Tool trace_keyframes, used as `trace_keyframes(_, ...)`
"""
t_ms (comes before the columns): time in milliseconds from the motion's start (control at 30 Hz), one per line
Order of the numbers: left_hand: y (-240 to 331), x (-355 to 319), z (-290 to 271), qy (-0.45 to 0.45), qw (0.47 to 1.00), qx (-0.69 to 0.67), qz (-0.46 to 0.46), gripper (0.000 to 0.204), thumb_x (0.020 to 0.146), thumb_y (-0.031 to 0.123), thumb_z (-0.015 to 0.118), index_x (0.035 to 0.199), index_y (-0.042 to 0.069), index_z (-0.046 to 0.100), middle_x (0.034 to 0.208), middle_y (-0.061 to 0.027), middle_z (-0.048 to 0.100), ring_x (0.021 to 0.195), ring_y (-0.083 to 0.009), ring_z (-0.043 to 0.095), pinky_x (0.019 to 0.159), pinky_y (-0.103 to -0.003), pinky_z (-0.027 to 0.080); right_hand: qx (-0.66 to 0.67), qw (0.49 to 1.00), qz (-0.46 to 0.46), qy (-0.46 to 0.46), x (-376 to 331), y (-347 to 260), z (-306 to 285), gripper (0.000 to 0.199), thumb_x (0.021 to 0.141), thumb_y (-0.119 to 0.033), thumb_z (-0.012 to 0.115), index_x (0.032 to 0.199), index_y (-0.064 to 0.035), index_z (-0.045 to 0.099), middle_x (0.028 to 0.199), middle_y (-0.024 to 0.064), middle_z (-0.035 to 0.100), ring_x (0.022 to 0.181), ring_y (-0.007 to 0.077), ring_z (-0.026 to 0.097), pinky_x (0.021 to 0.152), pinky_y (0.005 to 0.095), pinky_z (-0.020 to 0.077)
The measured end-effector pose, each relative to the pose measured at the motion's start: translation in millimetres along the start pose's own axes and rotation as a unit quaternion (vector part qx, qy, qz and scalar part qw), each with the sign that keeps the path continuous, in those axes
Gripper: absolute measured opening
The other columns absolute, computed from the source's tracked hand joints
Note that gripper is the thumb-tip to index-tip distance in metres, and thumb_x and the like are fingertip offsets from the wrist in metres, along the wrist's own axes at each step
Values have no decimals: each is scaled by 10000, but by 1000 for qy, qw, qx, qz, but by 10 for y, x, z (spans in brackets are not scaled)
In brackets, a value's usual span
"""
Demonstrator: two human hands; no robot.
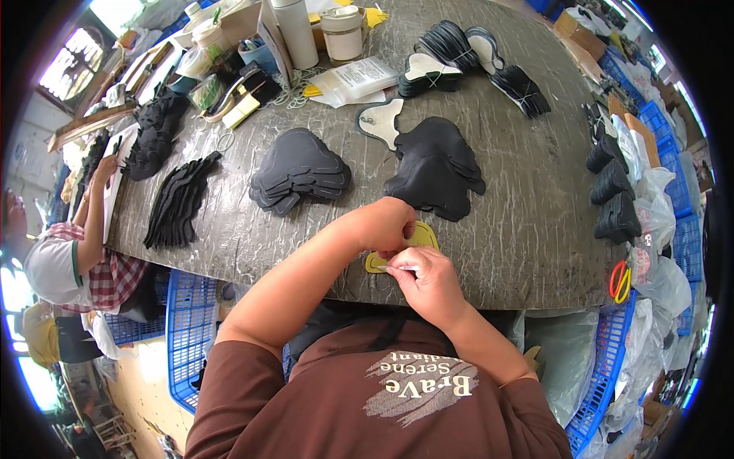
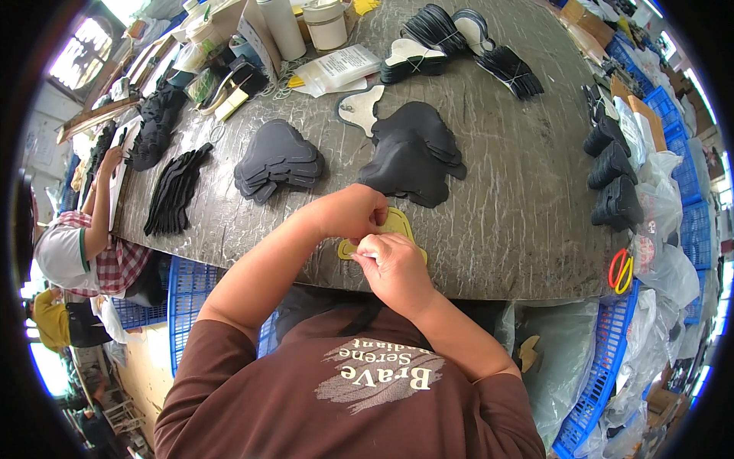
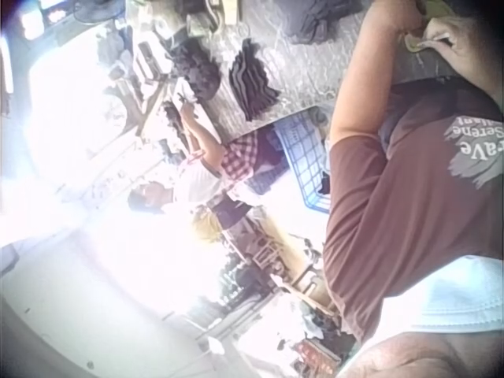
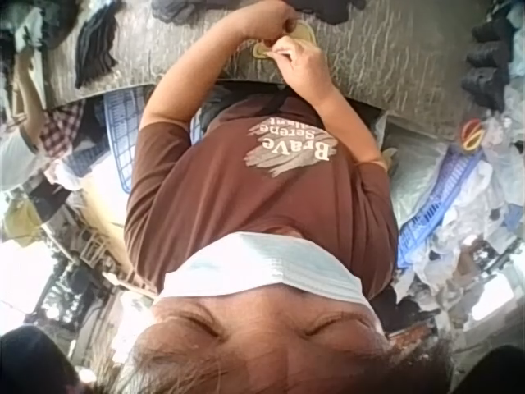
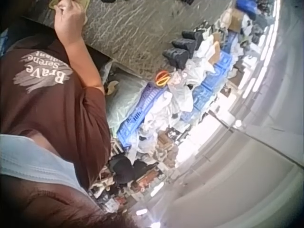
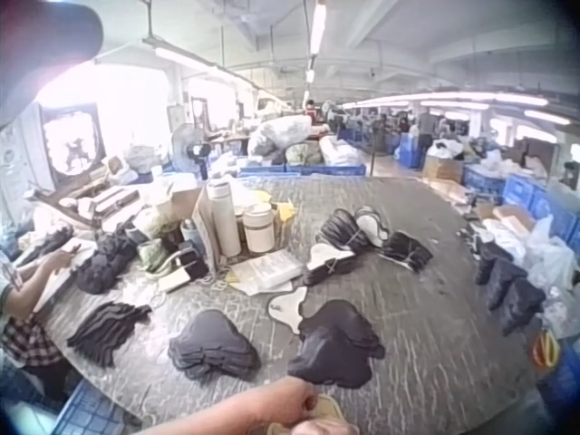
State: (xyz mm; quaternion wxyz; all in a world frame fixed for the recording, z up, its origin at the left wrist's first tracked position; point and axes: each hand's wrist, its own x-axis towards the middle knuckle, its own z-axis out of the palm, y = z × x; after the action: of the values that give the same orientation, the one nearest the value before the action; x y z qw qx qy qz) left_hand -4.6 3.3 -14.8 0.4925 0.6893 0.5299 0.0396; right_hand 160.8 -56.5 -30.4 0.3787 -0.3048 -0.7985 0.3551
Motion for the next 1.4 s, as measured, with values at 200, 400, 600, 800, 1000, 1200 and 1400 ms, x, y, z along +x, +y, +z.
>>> trace_keyframes(200, -5, -13, -24, -29, 998, -49, -30, 195, 721, 50, 706, 853, -42, 597, 705, -114, 655, 588, -160, 650, 522, -294, 512, 7, 997, 71, 3, 7, -24, -135, 152, 796, -42, 699, 797, -58, 548, 743, 99, 638, 719, 324, 620, 655, 404, 478)
trace_keyframes(400, 24, -8, -45, -26, 999, -31, -29, 196, 723, 53, 707, 849, -43, 592, 710, -105, 653, 592, -161, 654, 528, -294, 517, 6, 1000, 17, 9, -3, 14, -39, 157, 798, -50, 699, 798, -63, 543, 731, 98, 631, 706, 330, 617, 646, 411, 475)
trace_keyframes(600, 38, -22, -39, -34, 998, -49, -36, 201, 732, 52, 710, 861, -45, 589, 712, -109, 649, 597, -162, 659, 535, -289, 531, -19, 1000, 8, 4, 9, -9, -85, 157, 796, -51, 696, 802, -64, 540, 730, 112, 629, 703, 340, 613, 638, 423, 474)
trace_keyframes(800, 38, -39, -28, -26, 998, -59, -25, 177, 764, 28, 693, 875, -48, 579, 712, -116, 655, 606, -175, 676, 544, -292, 545, 37, 993, 111, 25, -29, 53, -226, 133, 847, -16, 668, 836, -14, 536, 734, 150, 630, 607, 279, 628, 550, 339, 469)
trace_keyframes(1000, 59, -45, -49, -30, 998, -49, -27, 177, 771, 30, 697, 878, -45, 577, 708, -117, 664, 600, -177, 679, 539, -296, 540, 31, 991, 120, 42, -58, 100, -277, 101, 839, 17, 659, 827, -7, 562, 722, 86, 628, 640, 147, 605, 597, 284, 474)
trace_keyframes(1200, 72, -62, -54, -32, 997, -60, -32, 179, 773, 27, 702, 876, -44, 575, 706, -123, 668, 597, -176, 677, 538, -293, 541, 21, 990, 130, 43, -71, 59, -323, 104, 845, 14, 654, 831, -6, 553, 717, 84, 620, 638, 149, 602, 595, 289, 473)
trace_keyframes(1400, 50, -47, -48, -28, 997, -69, -27, 175, 774, 24, 702, 871, -45, 574, 716, -128, 671, 609, -179, 681, 542, -297, 551, -16, 994, 102, 44, -80, 58, -292, 136, 843, -4, 657, 831, -9, 522, 735, 157, 618, 626, 320, 618, 569, 360, 472)
